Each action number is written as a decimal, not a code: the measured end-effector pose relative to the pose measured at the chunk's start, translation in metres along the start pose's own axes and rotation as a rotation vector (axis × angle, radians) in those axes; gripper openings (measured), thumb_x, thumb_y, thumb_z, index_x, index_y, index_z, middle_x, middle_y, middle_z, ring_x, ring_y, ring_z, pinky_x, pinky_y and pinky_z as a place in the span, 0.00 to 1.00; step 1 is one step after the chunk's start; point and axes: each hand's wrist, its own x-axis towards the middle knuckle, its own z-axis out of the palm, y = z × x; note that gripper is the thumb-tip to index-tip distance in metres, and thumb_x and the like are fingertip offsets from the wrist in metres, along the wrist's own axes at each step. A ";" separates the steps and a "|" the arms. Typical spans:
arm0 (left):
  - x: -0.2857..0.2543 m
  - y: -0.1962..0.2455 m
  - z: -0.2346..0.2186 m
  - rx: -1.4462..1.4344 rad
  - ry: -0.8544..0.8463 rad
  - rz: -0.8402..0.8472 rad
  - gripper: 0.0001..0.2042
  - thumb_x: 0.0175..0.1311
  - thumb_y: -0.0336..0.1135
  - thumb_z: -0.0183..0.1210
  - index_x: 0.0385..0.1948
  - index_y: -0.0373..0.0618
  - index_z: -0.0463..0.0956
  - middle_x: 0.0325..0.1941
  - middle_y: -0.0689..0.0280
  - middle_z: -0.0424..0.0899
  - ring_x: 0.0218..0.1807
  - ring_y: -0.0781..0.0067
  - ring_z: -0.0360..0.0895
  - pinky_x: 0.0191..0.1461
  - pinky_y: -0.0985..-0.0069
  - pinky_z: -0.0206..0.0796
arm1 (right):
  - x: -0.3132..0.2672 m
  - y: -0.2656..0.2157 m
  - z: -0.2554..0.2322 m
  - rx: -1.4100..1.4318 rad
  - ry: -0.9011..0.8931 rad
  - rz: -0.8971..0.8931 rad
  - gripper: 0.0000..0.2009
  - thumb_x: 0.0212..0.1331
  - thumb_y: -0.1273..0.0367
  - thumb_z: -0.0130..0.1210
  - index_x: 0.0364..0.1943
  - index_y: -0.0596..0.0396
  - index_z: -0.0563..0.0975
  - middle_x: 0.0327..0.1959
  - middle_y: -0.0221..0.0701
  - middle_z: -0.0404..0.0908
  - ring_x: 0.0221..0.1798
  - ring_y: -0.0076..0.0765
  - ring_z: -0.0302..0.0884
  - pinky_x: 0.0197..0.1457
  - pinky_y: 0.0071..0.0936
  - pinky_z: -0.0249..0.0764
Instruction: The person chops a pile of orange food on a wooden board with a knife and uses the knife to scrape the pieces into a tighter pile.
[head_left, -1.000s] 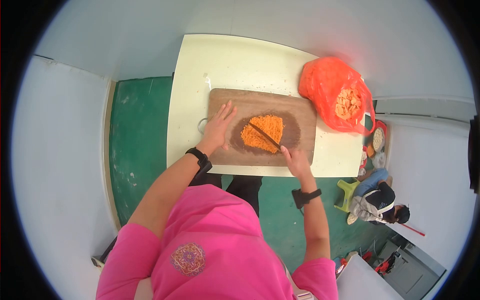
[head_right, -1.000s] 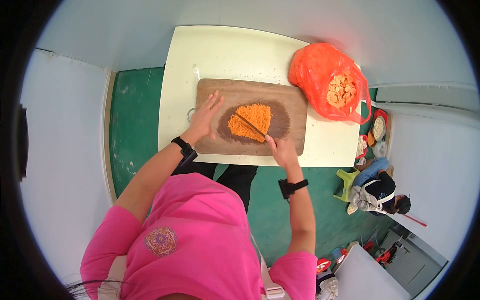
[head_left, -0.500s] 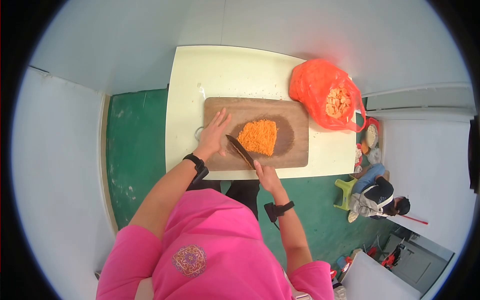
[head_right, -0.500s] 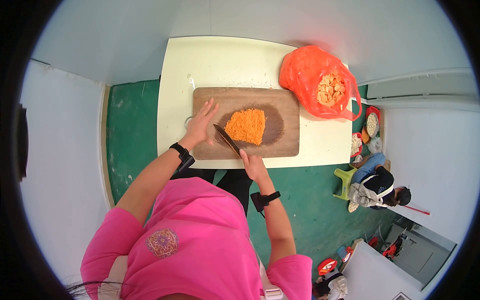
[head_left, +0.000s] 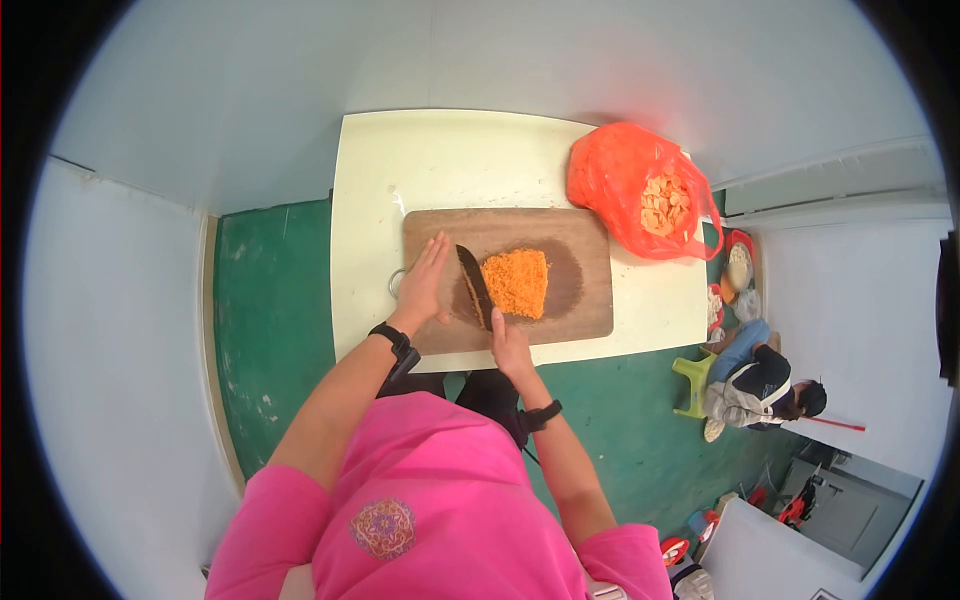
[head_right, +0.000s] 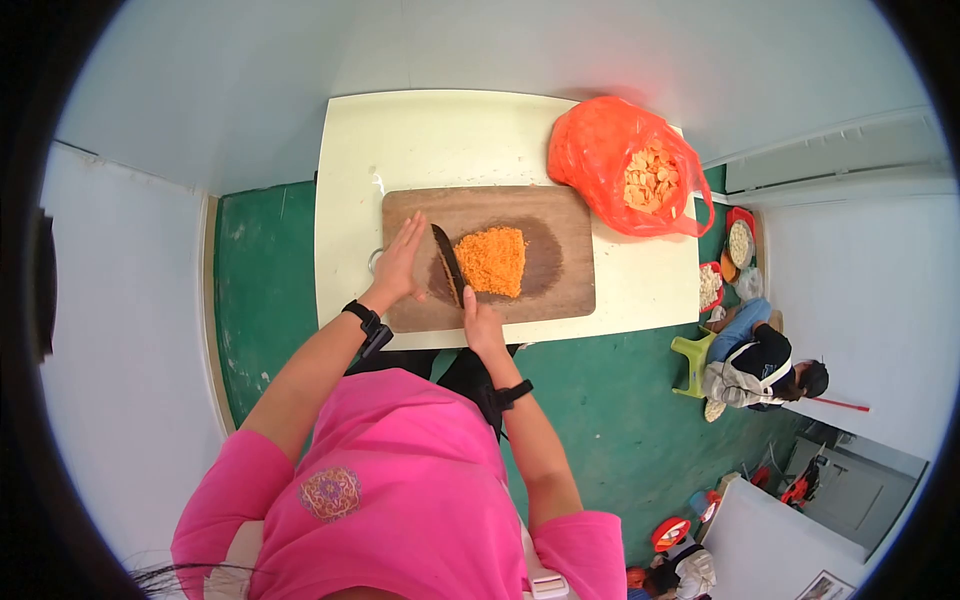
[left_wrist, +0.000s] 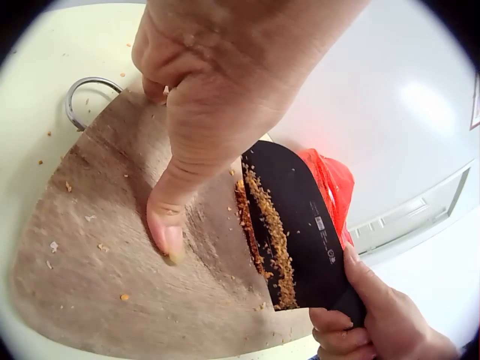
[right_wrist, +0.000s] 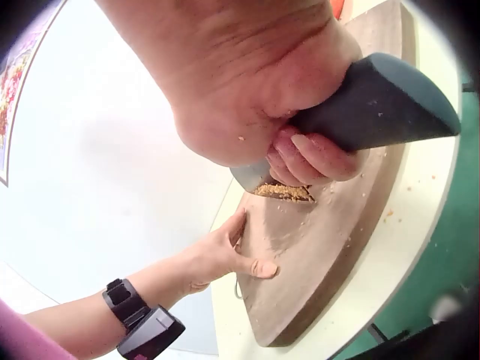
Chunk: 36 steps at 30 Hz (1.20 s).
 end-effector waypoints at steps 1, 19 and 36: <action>0.000 0.000 0.000 -0.008 -0.002 -0.003 0.73 0.13 0.31 0.82 0.76 0.47 0.44 0.83 0.65 0.45 0.82 0.62 0.46 0.77 0.69 0.57 | 0.003 -0.003 0.004 0.005 0.008 0.001 0.39 0.75 0.43 0.30 0.27 0.66 0.81 0.29 0.62 0.79 0.42 0.70 0.78 0.50 0.56 0.70; 0.000 0.002 0.002 0.024 -0.046 -0.035 0.73 0.15 0.33 0.84 0.77 0.46 0.44 0.83 0.67 0.40 0.82 0.65 0.43 0.78 0.72 0.55 | 0.029 0.040 -0.084 -0.052 0.382 0.015 0.40 0.75 0.43 0.31 0.23 0.69 0.78 0.21 0.60 0.76 0.29 0.71 0.76 0.37 0.59 0.68; 0.001 -0.001 0.003 0.031 -0.043 -0.046 0.72 0.14 0.34 0.83 0.76 0.46 0.47 0.83 0.68 0.40 0.82 0.67 0.42 0.77 0.73 0.57 | 0.059 0.040 -0.110 -0.456 0.311 -0.035 0.35 0.73 0.44 0.36 0.31 0.61 0.84 0.30 0.59 0.81 0.38 0.70 0.80 0.45 0.57 0.76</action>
